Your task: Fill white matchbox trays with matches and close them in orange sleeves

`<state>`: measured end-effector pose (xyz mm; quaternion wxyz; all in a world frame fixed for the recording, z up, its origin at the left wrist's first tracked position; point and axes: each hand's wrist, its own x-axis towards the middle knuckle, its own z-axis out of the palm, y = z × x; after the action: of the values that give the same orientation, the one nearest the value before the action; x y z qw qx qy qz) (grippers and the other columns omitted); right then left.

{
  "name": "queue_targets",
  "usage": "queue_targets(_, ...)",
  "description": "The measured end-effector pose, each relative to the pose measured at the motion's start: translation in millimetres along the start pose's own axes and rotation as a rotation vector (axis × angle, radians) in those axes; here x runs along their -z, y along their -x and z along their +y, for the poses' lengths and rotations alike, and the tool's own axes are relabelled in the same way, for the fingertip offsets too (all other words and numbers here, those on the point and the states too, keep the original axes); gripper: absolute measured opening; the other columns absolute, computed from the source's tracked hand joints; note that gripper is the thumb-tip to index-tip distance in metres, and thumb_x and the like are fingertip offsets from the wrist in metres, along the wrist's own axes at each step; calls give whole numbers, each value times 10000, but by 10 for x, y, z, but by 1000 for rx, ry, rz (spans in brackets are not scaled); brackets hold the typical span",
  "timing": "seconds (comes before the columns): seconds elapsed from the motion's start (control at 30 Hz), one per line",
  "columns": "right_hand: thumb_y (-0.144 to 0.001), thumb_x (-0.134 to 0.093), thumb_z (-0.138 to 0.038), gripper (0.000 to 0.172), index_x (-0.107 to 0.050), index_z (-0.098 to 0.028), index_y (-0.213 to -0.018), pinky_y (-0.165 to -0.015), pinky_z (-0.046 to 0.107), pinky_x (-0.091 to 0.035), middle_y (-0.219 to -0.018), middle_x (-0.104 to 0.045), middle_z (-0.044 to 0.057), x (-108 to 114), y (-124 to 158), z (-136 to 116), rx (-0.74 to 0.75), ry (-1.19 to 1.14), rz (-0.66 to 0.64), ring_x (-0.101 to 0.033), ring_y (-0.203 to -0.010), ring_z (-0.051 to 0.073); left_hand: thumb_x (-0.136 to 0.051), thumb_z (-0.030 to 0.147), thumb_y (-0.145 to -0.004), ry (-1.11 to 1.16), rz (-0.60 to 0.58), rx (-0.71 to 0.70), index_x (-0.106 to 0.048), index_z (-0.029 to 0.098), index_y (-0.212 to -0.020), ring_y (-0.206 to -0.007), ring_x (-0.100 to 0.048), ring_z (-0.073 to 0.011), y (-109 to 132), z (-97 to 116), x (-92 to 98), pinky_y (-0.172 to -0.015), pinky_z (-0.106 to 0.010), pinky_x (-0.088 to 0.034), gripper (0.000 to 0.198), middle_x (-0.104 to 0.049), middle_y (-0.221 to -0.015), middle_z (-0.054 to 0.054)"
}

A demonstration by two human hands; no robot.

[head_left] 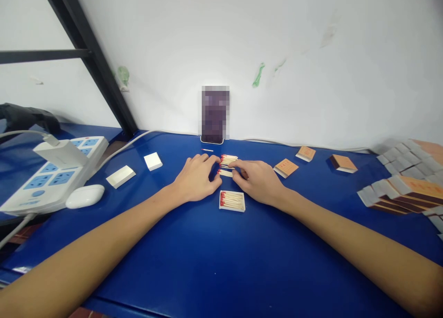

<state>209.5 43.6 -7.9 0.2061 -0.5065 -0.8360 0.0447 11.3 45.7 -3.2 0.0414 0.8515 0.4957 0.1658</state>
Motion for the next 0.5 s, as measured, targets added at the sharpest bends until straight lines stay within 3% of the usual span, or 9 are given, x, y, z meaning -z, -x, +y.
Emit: queue_targets(0.5, -896, -447, -292, 340, -690, -223, -1124, -562, 262, -332, -737, -690, 15, 1, -1, -23, -33, 16, 4, -569, -615, 150, -492, 323, -861, -18, 12, -11, -571, 170, -1212, -981, -553, -264, -4, -5, -13, -851, -421, -430, 391, -614, -1005, -86)
